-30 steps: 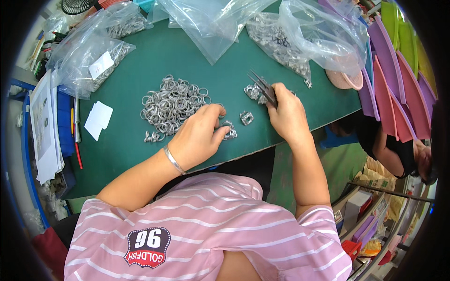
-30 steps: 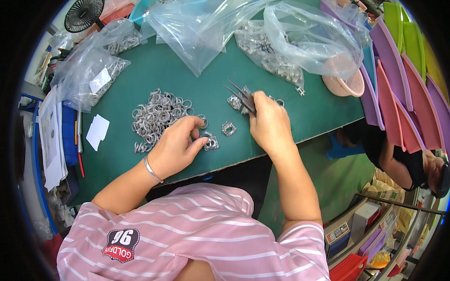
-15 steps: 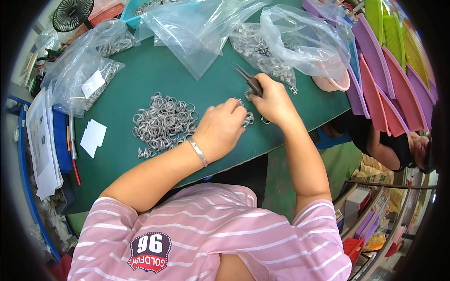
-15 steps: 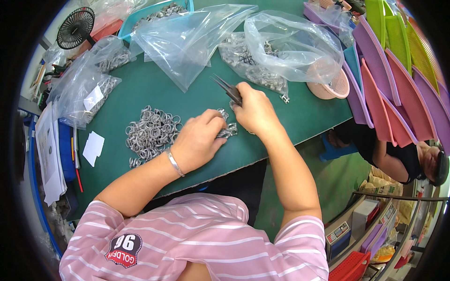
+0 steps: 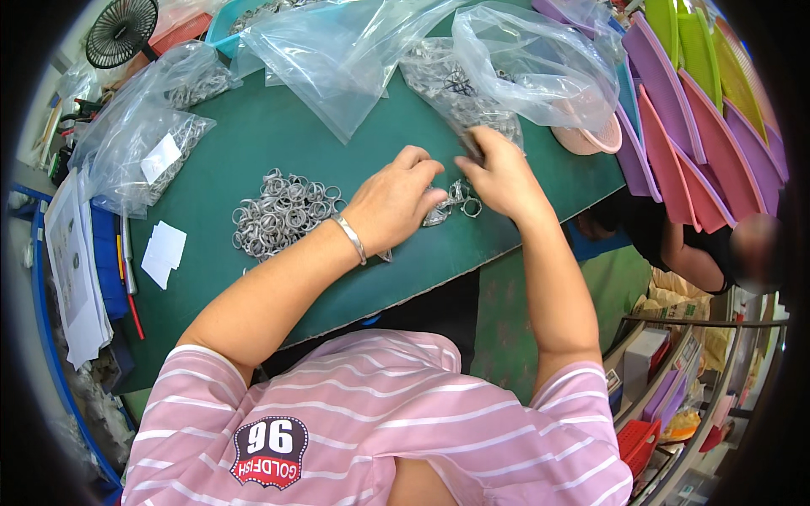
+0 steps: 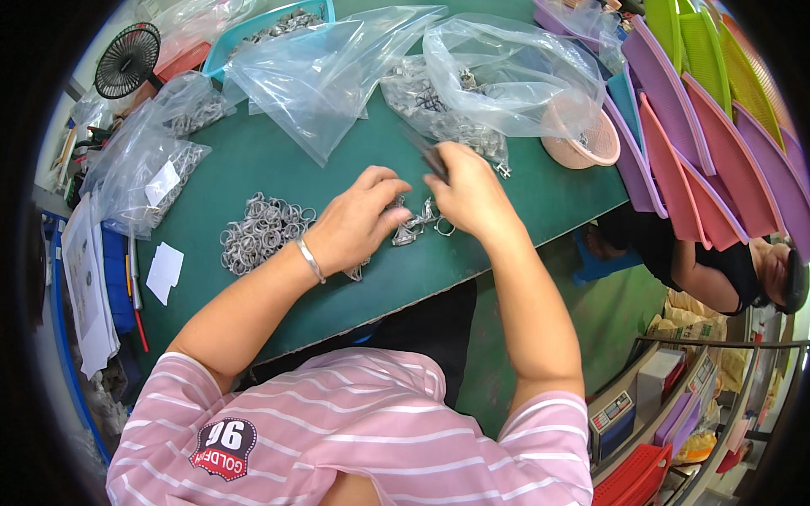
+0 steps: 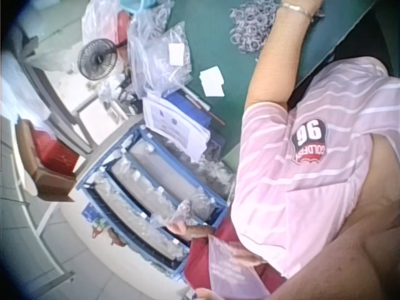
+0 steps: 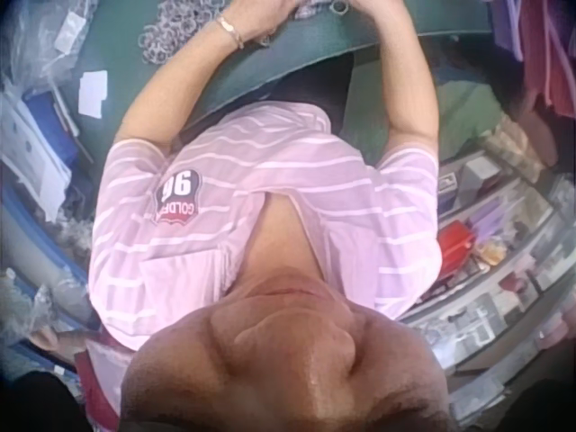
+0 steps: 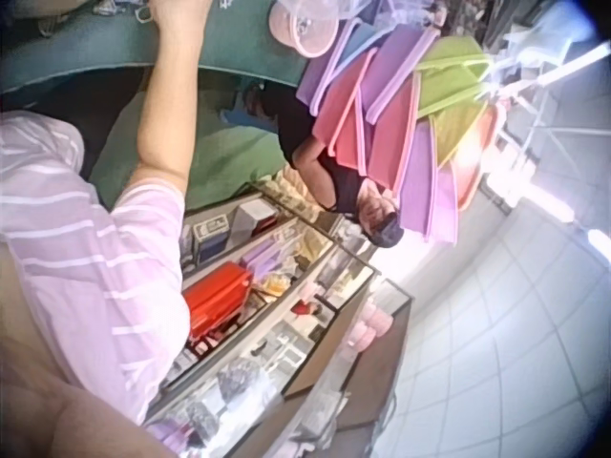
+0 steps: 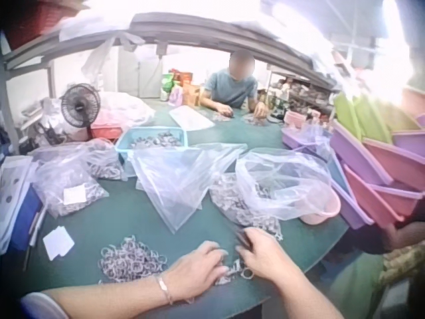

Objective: The person assembles small metal rings into a component using a manual press tool and pliers. They pick up metal rings, position them on a press, use a lever to secure them, then use pliers to bend or adjust the rings before placing the finished parts into plastic bags.

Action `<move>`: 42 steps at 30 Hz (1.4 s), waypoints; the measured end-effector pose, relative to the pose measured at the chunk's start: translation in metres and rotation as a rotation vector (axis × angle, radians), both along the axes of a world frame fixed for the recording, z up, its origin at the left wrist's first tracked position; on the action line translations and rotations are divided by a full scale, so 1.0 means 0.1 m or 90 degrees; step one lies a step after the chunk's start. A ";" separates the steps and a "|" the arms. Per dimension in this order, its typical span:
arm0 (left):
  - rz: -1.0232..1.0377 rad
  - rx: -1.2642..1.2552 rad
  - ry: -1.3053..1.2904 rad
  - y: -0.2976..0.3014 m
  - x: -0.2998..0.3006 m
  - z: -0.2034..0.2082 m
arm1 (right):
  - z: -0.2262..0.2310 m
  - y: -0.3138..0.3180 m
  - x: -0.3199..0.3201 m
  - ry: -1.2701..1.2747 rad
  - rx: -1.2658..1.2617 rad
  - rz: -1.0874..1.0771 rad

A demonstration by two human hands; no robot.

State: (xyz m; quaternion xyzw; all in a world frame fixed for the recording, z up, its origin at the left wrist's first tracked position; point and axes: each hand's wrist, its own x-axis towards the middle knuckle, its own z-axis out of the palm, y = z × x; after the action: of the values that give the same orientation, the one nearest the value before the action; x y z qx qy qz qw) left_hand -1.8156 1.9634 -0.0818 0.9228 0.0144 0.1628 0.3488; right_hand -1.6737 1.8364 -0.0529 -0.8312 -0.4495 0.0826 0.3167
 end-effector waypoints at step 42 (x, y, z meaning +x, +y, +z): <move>0.039 -0.077 -0.037 -0.13 -0.73 0.22 | -0.01 -1.07 0.07 1.074 1.095 -0.193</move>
State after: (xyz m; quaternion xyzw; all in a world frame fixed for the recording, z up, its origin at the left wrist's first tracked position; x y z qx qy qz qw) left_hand -1.8890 1.9509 -0.0594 0.8941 0.0424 0.1986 0.3992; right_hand -1.6672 1.7291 -0.0534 -0.0792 0.0916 0.2345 0.9646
